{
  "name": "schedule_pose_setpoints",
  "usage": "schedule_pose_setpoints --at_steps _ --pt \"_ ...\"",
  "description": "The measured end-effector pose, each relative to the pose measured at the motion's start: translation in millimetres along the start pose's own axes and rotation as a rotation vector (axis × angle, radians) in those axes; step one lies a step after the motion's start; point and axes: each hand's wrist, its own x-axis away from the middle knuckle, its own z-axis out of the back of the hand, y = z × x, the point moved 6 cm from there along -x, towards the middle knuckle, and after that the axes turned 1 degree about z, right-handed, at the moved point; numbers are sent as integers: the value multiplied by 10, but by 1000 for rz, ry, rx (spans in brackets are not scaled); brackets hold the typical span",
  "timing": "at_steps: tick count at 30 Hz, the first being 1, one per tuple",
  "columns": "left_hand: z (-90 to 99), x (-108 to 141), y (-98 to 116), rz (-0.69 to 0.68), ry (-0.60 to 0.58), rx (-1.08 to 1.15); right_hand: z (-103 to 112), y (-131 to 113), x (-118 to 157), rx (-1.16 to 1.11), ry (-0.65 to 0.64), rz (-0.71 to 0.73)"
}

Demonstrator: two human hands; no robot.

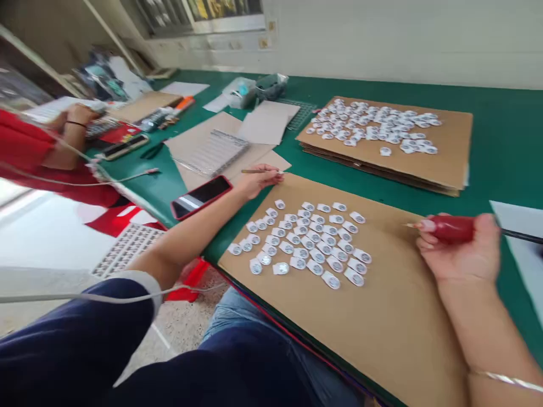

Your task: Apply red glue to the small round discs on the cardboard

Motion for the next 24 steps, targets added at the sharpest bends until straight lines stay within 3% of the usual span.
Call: schedule_pose_setpoints --at_steps 1,2,6,16,24 --pt "-8 -9 4 4 -4 19 -147 -30 53 53 -164 30" --pt "-16 -21 2 10 -16 38 -216 -37 88 87 -220 31" --pt "-4 -83 13 -57 -30 -33 -300 -16 109 67 -290 -50" --pt "-9 -129 7 -114 -49 -115 -328 -43 135 89 -314 -51" --pt "-7 -143 57 16 3 -38 -315 -64 130 32 -296 -100"
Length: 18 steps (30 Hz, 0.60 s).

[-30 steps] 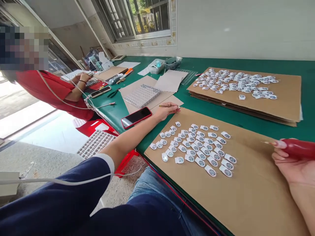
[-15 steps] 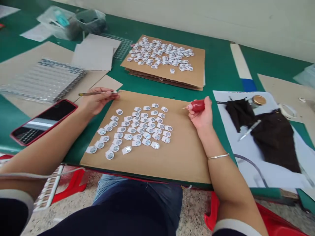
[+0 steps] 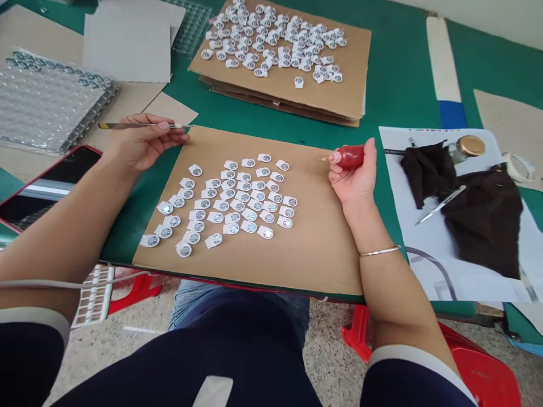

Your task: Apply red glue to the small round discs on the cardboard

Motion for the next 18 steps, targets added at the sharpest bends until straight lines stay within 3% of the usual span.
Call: schedule_pose_setpoints --at_steps 6,14,18 --pt "38 39 24 70 -28 -40 16 -15 -1 16 23 18" --pt "202 50 10 300 -14 -85 19 -26 7 84 -17 41" --pt "211 68 8 351 -46 -124 30 -28 11 83 -20 44"
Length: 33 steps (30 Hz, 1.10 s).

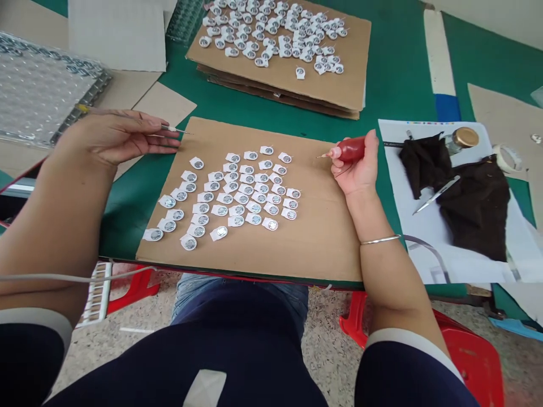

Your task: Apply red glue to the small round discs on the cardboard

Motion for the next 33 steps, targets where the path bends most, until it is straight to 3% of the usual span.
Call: schedule_pose_setpoints --at_steps 6,13,18,26,30,33 --pt "-53 94 66 -60 -98 -27 5 -11 19 -18 -1 2" --pt "-119 82 47 -154 -61 53 63 -32 -13 -34 37 11" --pt "-173 39 20 -257 -118 82 160 -43 -116 -79 -9 1" --pt "-224 -87 -9 -334 -266 -139 271 -105 -206 199 -91 47" --pt "-357 37 161 -545 -149 -372 220 -165 -196 247 -154 109" --pt "-679 299 287 -676 -75 -447 165 -216 -159 226 -92 57"
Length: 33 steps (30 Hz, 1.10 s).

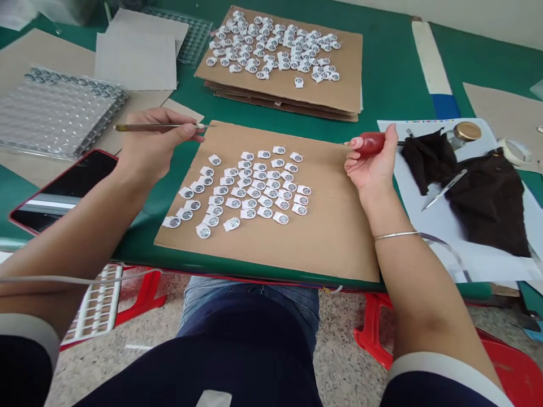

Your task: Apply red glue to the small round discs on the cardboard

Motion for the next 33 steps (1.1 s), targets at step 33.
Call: schedule_pose_setpoints --at_steps 33 --pt "-1079 1067 716 -464 -505 -371 -1382 -114 947 212 195 422"
